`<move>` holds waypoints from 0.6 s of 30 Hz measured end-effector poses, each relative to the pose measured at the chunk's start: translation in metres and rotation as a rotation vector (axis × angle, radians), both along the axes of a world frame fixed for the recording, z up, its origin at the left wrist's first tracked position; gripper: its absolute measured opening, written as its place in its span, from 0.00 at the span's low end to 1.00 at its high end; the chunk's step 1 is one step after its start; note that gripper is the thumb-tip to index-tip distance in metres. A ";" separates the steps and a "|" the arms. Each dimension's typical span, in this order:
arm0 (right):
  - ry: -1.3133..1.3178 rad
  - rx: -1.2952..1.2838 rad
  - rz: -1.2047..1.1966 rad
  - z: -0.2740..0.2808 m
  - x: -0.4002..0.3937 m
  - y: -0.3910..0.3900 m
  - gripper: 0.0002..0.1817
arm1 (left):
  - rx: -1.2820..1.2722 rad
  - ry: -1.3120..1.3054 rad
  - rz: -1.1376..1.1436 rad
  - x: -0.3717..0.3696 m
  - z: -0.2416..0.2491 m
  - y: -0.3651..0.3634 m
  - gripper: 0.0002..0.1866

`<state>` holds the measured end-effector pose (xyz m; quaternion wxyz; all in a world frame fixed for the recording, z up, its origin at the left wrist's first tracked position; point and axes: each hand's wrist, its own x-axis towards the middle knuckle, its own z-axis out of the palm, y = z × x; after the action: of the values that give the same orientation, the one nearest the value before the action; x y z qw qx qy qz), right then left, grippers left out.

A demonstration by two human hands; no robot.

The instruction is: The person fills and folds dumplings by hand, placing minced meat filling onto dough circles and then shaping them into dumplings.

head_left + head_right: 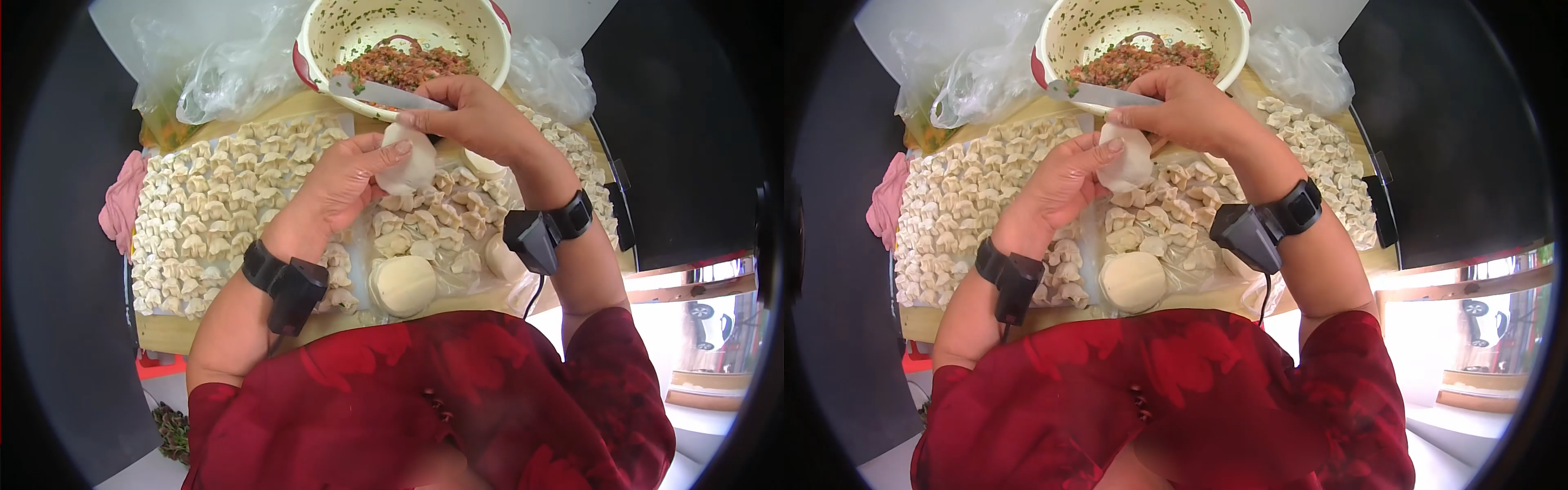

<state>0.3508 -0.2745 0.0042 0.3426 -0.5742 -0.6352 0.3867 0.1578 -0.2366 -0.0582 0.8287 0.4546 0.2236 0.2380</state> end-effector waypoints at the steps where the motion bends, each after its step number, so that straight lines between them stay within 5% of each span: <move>1: 0.104 -0.044 -0.030 -0.004 0.001 0.004 0.11 | -0.017 0.026 0.014 -0.001 0.002 0.000 0.18; 2: 0.110 -0.039 -0.030 -0.007 0.007 0.009 0.11 | -0.033 0.053 0.027 -0.001 0.003 0.001 0.18; 4: -0.277 0.201 -0.205 -0.013 0.025 0.018 0.10 | -0.058 0.066 0.109 -0.003 0.000 0.003 0.18; 10: -0.663 0.403 -0.180 -0.023 0.048 0.038 0.09 | -0.205 0.101 0.305 -0.004 -0.015 0.017 0.17; 18: -0.637 0.419 -0.105 -0.044 0.050 0.060 0.08 | -0.309 -0.016 0.417 0.014 -0.018 0.027 0.17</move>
<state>0.4005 -0.2148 -0.0401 0.2572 -0.6149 -0.7448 0.0329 0.1717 -0.2097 -0.0762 0.8232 0.2648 0.3394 0.3702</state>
